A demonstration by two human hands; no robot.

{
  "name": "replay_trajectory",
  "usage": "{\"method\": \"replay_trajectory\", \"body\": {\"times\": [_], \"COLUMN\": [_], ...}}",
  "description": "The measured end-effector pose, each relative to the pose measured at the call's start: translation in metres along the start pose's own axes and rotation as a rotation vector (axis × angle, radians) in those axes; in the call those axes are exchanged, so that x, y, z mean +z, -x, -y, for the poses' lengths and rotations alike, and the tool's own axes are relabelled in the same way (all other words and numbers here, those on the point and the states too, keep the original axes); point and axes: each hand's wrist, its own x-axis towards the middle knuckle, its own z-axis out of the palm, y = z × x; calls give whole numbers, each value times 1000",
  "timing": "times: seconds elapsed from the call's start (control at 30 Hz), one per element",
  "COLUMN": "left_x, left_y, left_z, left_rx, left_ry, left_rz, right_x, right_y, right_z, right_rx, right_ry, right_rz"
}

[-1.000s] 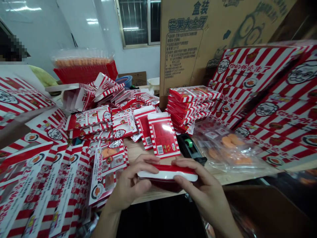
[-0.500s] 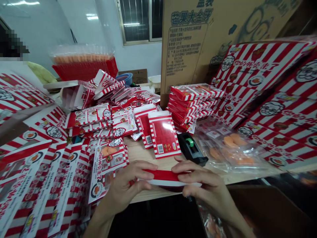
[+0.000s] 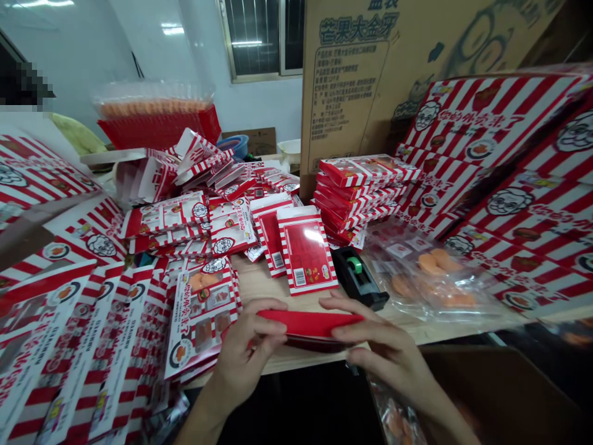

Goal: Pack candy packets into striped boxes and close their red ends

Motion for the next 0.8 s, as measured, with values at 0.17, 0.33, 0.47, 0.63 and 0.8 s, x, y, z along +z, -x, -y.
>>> {"method": "replay_trajectory", "body": {"times": [0.17,0.33,0.47,0.63,0.8], "left_x": [2,3,5,5,5], "left_y": [-1,3,1,-1,1], "left_z": [1,1,3,4,4], "left_rx": [-11,-42,-38,-14,-16], "left_ry": [-44,-21,-11,-6,-21], "left_rz": [-14,-30,-15,-8,11], "right_x": [-48,-74,-66,-50,-38], "right_y": [3,3,15,39,42], "right_z": [-60,-97,-92,-97,-121], "right_rx": [319,644,652,606,650], "right_ry": [339,164,-22,-133,-45], "right_rz": [-720,-503,-519,-656,-765]}}
